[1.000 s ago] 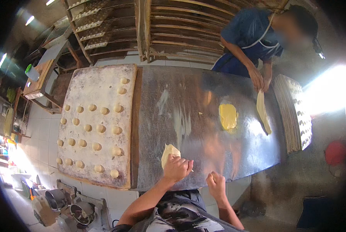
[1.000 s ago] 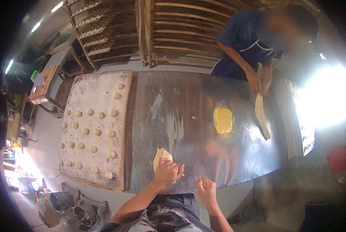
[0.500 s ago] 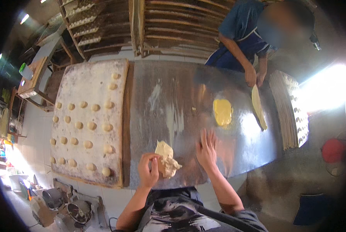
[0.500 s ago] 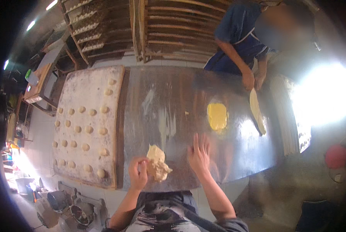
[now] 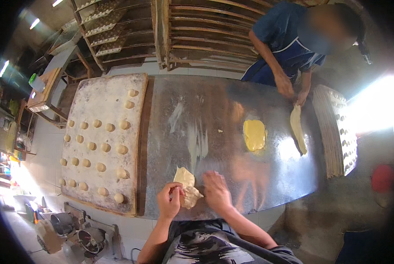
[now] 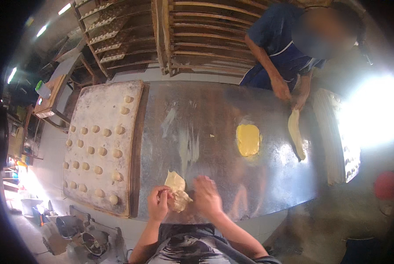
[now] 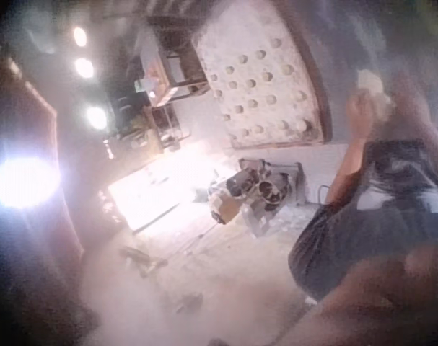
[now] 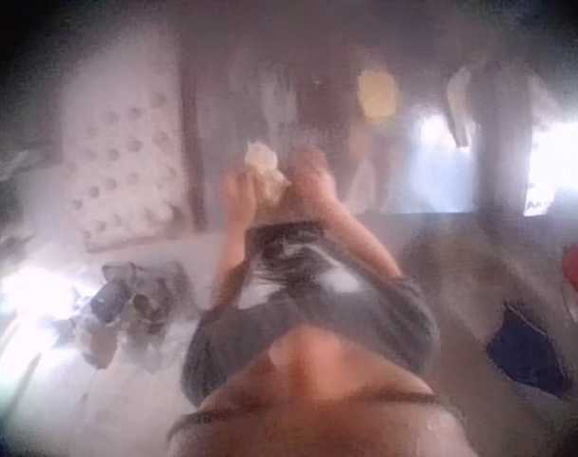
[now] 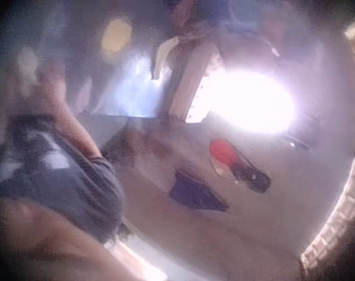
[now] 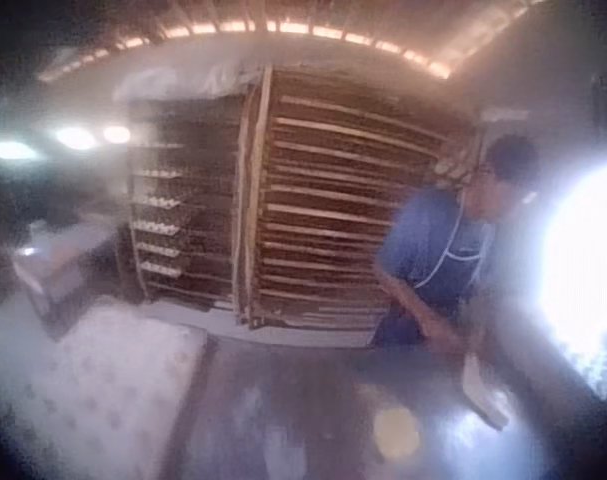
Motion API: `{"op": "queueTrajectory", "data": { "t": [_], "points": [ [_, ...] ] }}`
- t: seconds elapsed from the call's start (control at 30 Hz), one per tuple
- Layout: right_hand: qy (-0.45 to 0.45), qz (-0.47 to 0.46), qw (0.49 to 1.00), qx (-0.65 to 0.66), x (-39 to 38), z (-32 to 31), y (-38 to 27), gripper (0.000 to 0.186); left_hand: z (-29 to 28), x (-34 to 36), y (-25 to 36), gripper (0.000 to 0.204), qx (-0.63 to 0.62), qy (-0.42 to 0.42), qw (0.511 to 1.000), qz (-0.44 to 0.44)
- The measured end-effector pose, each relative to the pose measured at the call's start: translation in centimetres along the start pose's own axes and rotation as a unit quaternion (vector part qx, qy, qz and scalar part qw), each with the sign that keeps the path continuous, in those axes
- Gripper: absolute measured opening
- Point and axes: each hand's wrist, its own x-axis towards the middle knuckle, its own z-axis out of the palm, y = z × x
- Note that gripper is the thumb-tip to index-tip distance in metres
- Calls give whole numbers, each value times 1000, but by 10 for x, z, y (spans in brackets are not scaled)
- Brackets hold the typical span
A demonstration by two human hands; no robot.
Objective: The person repeatedly picks up small dough balls from a floured board and flattens them into oval shapes on a metal table using their hands. A coworker performs similar shaping on the opposite side of the table.
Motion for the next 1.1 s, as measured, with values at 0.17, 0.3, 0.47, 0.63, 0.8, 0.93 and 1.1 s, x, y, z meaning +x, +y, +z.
{"op": "queueTrajectory", "data": {
  "t": [0.17,0.3,0.47,0.63,0.8,0.93,1.1],
  "points": [
    [127,60,987,-76,68,-29,9,57,-7,-8,-9,14,-18,64,997,-29],
    [-103,-46,993,33,21,-10,2,62,-5,-14,-14,13,-35,104,993,-43],
    [113,28,992,-56,75,-30,30,69,-4,-34,-21,12,-32,157,986,-49],
    [-35,-72,996,41,37,-13,4,69,0,-44,-18,12,5,169,985,-44],
    [113,35,993,-12,83,-22,20,59,-5,-54,-19,12,-26,187,981,-53],
    [-9,-63,994,93,49,-10,10,55,-6,-55,-12,11,-23,178,983,-46],
    [71,16,997,-8,79,-30,26,53,-23,-49,-4,11,-85,188,976,-73]
  ]
}}
